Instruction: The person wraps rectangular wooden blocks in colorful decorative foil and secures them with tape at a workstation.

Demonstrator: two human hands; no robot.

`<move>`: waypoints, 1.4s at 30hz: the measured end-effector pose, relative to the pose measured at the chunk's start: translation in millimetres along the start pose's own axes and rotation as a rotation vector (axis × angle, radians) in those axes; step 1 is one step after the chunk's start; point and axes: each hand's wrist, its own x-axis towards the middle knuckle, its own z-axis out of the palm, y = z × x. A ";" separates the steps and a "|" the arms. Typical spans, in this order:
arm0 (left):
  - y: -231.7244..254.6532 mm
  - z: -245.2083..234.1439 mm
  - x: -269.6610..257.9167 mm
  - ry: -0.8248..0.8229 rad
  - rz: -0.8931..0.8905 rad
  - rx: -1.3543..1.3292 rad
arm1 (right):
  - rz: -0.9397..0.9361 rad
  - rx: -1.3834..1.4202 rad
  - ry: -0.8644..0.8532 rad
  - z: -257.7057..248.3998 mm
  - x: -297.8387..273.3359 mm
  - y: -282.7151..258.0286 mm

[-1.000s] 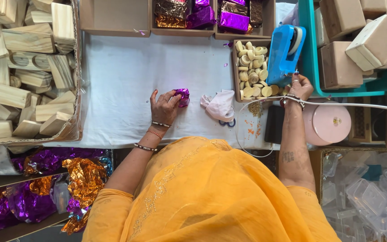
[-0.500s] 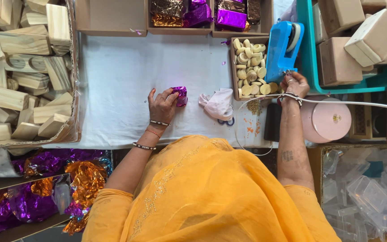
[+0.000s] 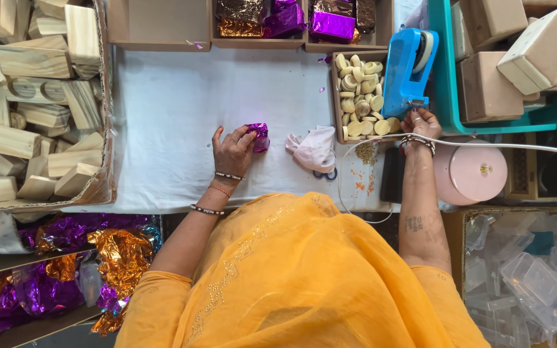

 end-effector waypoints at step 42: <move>-0.6 2.9 3.3 0.017 -0.012 0.002 | -0.013 -0.011 0.002 9.3 -15.0 -2.9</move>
